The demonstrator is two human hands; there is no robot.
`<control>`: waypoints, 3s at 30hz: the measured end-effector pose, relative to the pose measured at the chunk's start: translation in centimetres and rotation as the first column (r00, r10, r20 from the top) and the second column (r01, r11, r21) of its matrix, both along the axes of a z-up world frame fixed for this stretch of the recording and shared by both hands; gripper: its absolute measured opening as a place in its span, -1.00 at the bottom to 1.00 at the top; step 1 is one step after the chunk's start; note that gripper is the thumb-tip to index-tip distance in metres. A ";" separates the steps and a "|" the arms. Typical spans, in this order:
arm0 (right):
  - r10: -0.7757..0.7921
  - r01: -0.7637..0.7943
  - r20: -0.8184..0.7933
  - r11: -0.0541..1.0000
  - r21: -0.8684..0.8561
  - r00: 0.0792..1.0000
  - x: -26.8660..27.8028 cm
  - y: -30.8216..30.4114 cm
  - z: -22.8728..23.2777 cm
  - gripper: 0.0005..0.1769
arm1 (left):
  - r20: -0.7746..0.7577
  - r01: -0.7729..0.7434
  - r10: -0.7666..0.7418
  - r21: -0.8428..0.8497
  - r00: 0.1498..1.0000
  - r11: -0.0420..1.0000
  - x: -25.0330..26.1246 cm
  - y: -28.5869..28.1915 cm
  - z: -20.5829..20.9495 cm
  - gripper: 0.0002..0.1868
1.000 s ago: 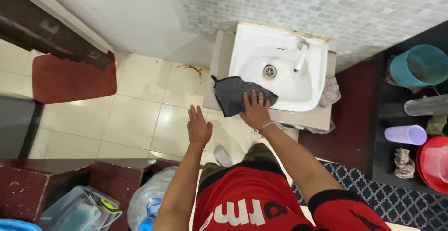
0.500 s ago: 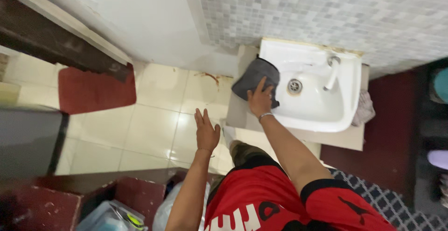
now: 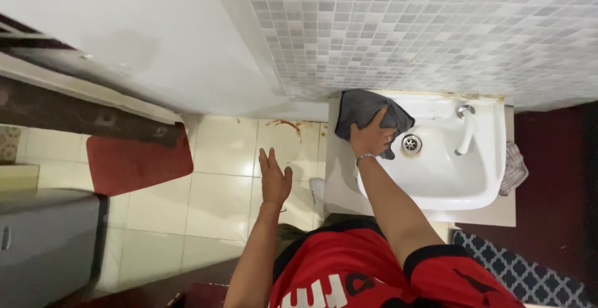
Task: The person wipes the exterior and interior surfaces of a small white ceramic sink using a black cloth.
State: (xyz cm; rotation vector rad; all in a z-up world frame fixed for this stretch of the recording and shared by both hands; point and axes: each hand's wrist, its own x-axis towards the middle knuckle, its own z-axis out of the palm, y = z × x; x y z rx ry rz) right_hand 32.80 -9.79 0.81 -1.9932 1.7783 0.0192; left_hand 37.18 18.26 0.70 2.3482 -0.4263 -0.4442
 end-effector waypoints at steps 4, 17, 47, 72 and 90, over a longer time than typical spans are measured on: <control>0.031 -0.031 0.015 0.999 0.023 0.999 -0.3 -0.2 -0.5 0.32 | -0.083 0.038 -0.040 -0.018 0.996 0.999 1.8 -0.9 -0.7 -0.17; 0.092 -0.075 0.090 0.981 -0.181 0.992 -3.3 6.1 0.0 -0.09 | -0.099 0.417 -0.425 -0.092 0.900 0.904 10.9 -0.4 -1.2 -0.16; -0.221 0.228 0.055 0.956 -0.183 0.974 -0.2 6.9 -0.1 -0.19 | -0.163 0.799 -0.813 -0.154 0.559 0.581 18.8 -8.7 -0.8 -0.30; -0.466 0.631 0.486 0.731 -0.260 0.740 -0.7 -14.0 -6.9 -0.06 | -0.421 0.961 -0.876 -0.031 0.236 0.274 15.5 -26.2 0.6 -0.50; -0.418 0.416 0.081 0.909 0.037 0.905 0.9 2.8 1.8 -0.25 | -0.464 0.986 -0.871 -0.032 -0.158 -0.162 21.2 -18.9 -0.2 -0.46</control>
